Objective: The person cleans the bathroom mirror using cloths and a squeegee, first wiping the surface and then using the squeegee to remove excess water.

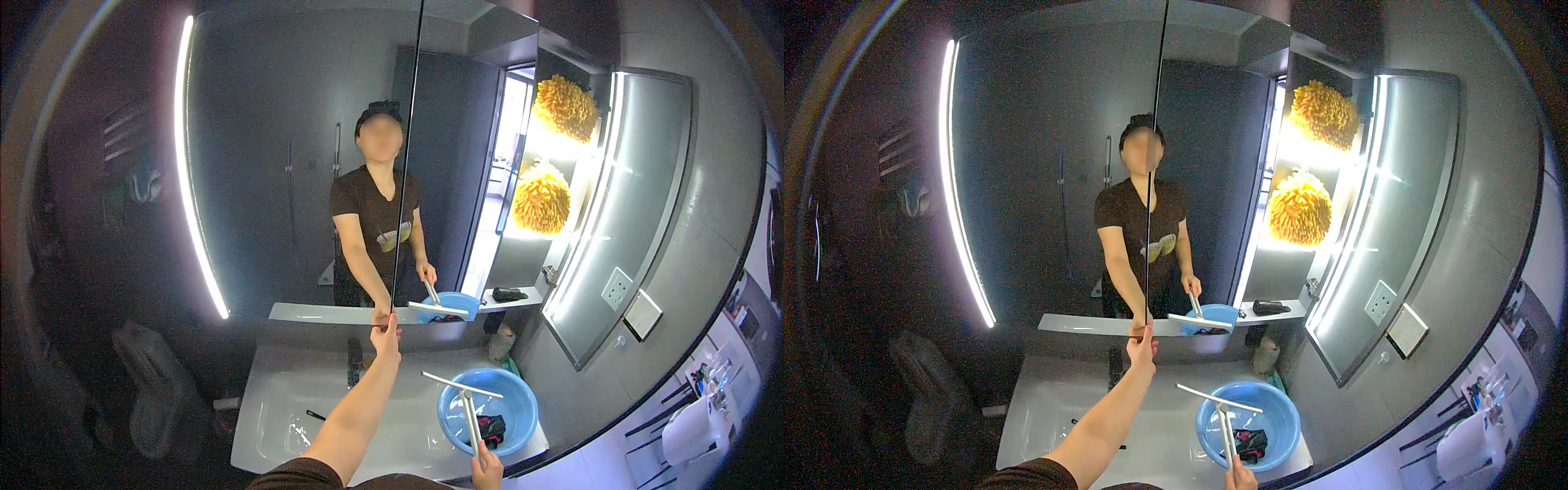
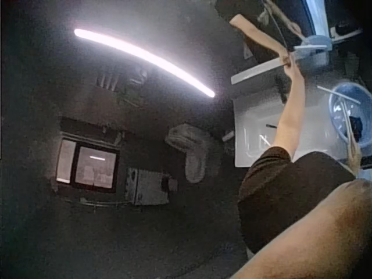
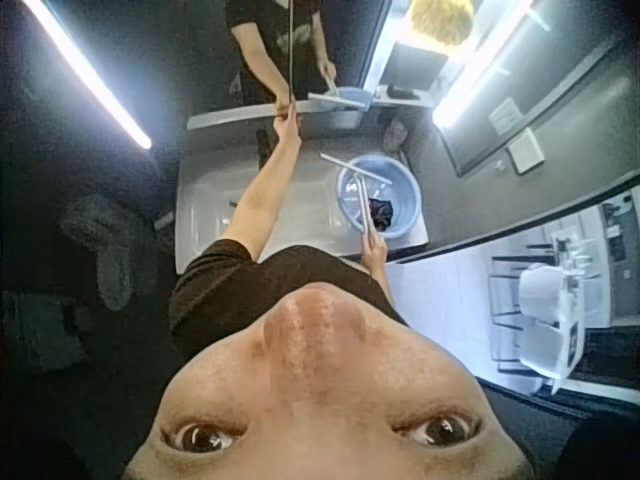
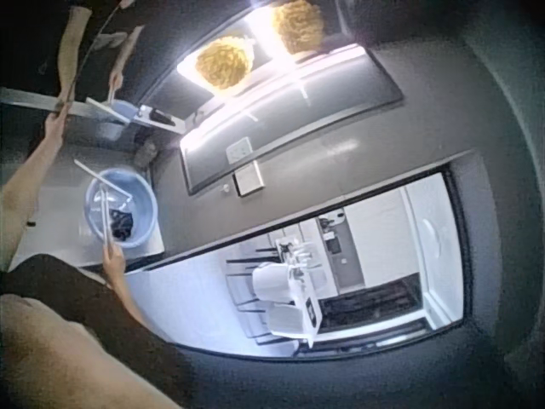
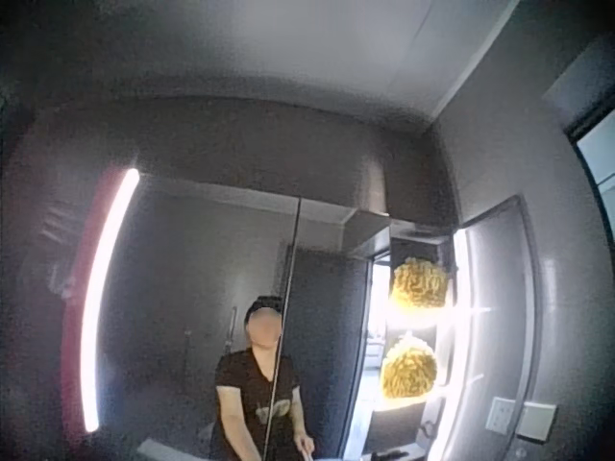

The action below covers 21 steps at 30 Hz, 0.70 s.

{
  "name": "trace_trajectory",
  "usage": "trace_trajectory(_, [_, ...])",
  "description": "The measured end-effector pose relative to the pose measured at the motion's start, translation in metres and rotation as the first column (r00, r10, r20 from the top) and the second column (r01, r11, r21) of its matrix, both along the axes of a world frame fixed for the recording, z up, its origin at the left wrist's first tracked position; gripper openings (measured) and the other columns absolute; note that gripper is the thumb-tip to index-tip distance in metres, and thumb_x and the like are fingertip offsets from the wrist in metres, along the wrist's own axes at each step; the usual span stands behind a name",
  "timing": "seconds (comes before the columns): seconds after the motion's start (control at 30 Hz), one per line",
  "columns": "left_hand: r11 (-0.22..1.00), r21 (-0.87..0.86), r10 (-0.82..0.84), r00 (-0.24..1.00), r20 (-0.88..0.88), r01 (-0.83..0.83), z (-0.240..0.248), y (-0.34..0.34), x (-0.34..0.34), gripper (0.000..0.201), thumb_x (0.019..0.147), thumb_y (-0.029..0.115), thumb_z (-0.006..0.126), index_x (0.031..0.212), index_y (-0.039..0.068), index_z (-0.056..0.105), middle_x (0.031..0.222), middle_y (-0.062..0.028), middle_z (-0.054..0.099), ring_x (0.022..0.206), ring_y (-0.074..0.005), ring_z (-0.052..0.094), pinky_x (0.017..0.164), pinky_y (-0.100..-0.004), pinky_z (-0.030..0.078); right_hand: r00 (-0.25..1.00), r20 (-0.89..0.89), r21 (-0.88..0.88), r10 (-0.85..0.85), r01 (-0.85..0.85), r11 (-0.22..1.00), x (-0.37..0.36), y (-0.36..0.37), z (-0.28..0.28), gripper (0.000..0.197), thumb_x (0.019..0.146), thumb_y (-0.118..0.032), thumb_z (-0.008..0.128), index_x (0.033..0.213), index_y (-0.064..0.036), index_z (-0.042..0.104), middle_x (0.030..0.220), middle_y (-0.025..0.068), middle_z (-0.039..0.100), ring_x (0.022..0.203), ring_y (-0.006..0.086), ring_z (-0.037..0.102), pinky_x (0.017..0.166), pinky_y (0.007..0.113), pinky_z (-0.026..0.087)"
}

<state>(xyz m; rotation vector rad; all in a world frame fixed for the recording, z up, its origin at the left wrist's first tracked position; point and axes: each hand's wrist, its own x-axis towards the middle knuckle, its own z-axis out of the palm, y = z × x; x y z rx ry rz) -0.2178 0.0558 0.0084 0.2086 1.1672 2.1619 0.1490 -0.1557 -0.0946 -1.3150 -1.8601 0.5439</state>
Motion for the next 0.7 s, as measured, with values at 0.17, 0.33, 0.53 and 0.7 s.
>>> trace_trajectory(0.17, [0.998, -0.060, -0.001, 0.997, 0.077, 0.006, 0.011, -0.001, 0.008, 0.039, 0.080, 0.035, 0.075, 0.090, 0.009, 0.048, 0.074, 0.0003, 0.055, 0.057, -0.0083, 0.054, 0.047, -0.0201, 0.041, 1.000, 0.014, -0.034, -0.024, 0.024, 0.999, 0.003, -0.007, 0.004, 0.035, 0.090, -0.021, 0.057, 0.123, -0.0089, 0.059, 0.089, 0.0208, 0.062, 0.081, 0.0373, 0.059, 0.071, 0.043, 0.047])
trace_trajectory(0.33, [0.977, -0.140, 0.111, 0.947, -0.301, -0.159, 0.017, -0.008, 0.021, 0.040, 0.077, 0.027, 0.076, 0.094, 0.005, 0.048, 0.083, -0.0054, 0.055, 0.072, -0.0176, 0.057, 0.060, -0.0307, 0.045, 1.000, -0.011, 0.025, -0.028, 0.028, 0.999, 0.004, -0.005, -0.004, 0.034, 0.090, -0.020, 0.058, 0.122, -0.0083, 0.060, 0.091, 0.0210, 0.062, 0.082, 0.0374, 0.060, 0.071, 0.042, 0.047])
trace_trajectory(0.53, [0.865, 0.379, 0.332, -0.190, -0.924, -0.328, 0.208, -0.048, 0.031, 0.092, 0.075, 0.018, 0.071, 0.148, 0.006, 0.017, 0.153, -0.0191, 0.018, 0.140, -0.0362, 0.019, 0.107, -0.0525, 0.022, 0.999, -0.017, 0.035, -0.048, 0.048, 0.998, 0.007, -0.002, -0.006, 0.035, 0.089, -0.019, 0.059, 0.123, -0.0078, 0.059, 0.093, 0.0215, 0.063, 0.084, 0.0358, 0.061, 0.074, 0.041, 0.047])
trace_trajectory(0.7, [0.782, 0.347, 0.030, -0.525, -0.851, -0.517, 0.370, -0.024, -0.009, 0.086, 0.088, 0.050, 0.052, 0.148, 0.001, 0.013, 0.155, -0.0194, 0.009, 0.144, -0.0326, 0.005, 0.112, -0.0591, 0.008, 1.000, 0.022, 0.249, -0.005, 0.000, 0.968, 0.014, 0.017, -0.052, 0.035, 0.090, -0.019, 0.058, 0.124, -0.0077, 0.059, 0.094, 0.0207, 0.064, 0.086, 0.0351, 0.062, 0.075, 0.040, 0.047])
